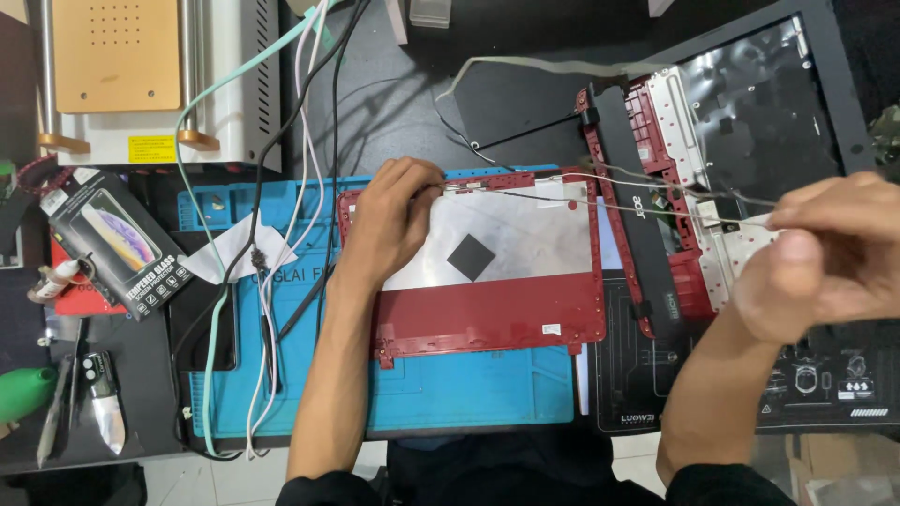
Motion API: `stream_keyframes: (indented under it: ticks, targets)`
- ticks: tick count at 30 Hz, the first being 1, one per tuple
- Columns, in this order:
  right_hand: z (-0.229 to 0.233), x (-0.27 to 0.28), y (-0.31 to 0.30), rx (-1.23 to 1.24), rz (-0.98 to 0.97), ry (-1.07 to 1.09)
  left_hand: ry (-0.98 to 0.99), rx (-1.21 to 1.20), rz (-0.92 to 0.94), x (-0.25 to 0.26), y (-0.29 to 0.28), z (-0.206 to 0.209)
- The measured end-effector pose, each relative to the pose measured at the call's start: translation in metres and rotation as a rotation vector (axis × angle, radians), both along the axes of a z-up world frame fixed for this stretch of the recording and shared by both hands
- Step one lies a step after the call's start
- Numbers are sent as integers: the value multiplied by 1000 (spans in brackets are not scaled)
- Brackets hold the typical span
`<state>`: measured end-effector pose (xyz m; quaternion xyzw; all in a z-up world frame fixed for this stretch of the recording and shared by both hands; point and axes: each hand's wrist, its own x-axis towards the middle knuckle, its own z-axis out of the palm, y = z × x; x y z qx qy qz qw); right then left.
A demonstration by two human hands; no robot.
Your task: The person handles a disassembled black Acer laptop, removing a silver hard drive and placing it aside. They then manipulate the red and black laptop casing components, aligning the screen bezel and connecting internal wires to the motherboard.
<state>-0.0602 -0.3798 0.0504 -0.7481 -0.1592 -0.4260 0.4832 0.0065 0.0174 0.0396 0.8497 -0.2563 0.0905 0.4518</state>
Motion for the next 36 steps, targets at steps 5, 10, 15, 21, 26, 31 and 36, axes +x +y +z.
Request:
stream_keyframes:
  ticks: [5, 10, 15, 21, 26, 31, 36]
  targets:
    - [-11, -20, -38, -214, -115, 183, 26, -15, 9, -1, 0, -1]
    - [77, 16, 48, -476, -184, 504, 39, -15, -8, -2, -2, 6]
    - [74, 35, 89, -520, 13, 905, 91, -35, 8, -2, 0, 12]
    - [41, 42, 133, -690, 63, 577, 78, 23, 6, -1, 4, 1]
    - [11, 55, 170, -725, 311, 556, 58, 17, 3, 0, 2, 3]
    - [-4, 61, 175, -700, 308, 516, 105, -26, 8, 1, 5, 5]
    - [-15, 62, 175, -672, 296, 458, 181, -76, 56, 0, 16, 8]
